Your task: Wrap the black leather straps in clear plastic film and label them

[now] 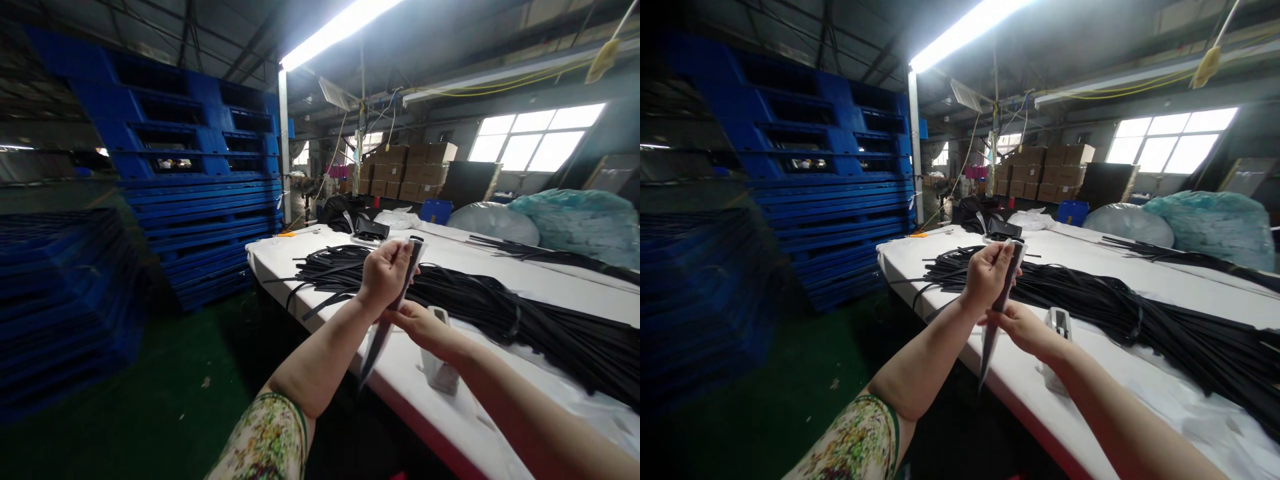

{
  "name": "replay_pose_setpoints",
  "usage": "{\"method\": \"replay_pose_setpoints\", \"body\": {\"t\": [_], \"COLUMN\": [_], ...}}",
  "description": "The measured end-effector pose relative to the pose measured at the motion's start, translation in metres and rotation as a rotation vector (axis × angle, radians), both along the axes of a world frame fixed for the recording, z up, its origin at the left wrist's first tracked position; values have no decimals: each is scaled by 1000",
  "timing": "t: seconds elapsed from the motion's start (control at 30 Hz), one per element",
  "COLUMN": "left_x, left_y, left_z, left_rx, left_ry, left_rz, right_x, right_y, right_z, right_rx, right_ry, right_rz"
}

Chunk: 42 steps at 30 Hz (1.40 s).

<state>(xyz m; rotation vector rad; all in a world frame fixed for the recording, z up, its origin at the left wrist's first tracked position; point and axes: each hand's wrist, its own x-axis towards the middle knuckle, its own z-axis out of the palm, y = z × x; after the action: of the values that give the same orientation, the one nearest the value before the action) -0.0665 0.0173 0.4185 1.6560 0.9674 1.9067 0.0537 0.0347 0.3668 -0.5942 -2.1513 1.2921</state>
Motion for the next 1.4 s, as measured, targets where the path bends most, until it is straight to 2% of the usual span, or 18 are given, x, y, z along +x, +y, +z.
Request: {"method": "replay_pose_setpoints", "body": {"t": [0.07, 0.17, 0.3, 0.37, 0.47, 0.53, 0.67, 0.77, 0.87, 0.93, 1.03, 1.1, 1.17, 1.23, 1.33, 1.4], "left_x": [-7, -23, -30, -27, -18, -12, 6, 24, 41, 52, 68, 78, 86, 94, 102, 106], "left_y": [-2, -8, -16, -19, -23, -25, -28, -32, -35, -36, -37, -39, -41, -44, -49, -52], "left_z": [-3, -14, -39, -52, -65, -71, -79, -80, -77, -75, -74, -78, -86, -99, -121, -135], "left_rx": [-120, -337, -691, -820, -935, -986, -1019, -1002, -937, -919, -945, -978, -1012, -1046, -1096, -1137], "left_ry": [-98, -142, -178, -149, -37, 25, -4, -54, -3, 84, 214, 289, 370, 440, 496, 475], "left_rz": [-195, -425, -549, -692, -1002, -1109, -1188, -1116, -997, -1020, -1192, -1302, -1382, -1440, -1514, -1554], "right_x": [6, 30, 69, 83, 97, 106, 128, 149, 173, 191, 219, 237, 249, 251, 240, 229], "right_y": [8, 28, 48, 51, 50, 48, 40, 31, 17, 2, -30, -56, -79, -96, -107, -107], "right_z": [-16, -23, -21, -20, -18, -14, -1, 5, 2, -3, -12, -18, -26, -35, -52, -61], "right_rx": [164, 510, 922, 1058, 1203, 1265, 1339, 1363, 1294, 1153, 770, 465, 177, -19, -124, -149], "right_ry": [-114, -278, -451, -547, -638, -643, -593, -602, -626, -597, -523, -465, -371, -307, -363, -428], "right_rz": [-165, -393, -420, -420, -416, -418, -452, -467, -473, -482, -441, -330, -241, -269, -352, -333]}}
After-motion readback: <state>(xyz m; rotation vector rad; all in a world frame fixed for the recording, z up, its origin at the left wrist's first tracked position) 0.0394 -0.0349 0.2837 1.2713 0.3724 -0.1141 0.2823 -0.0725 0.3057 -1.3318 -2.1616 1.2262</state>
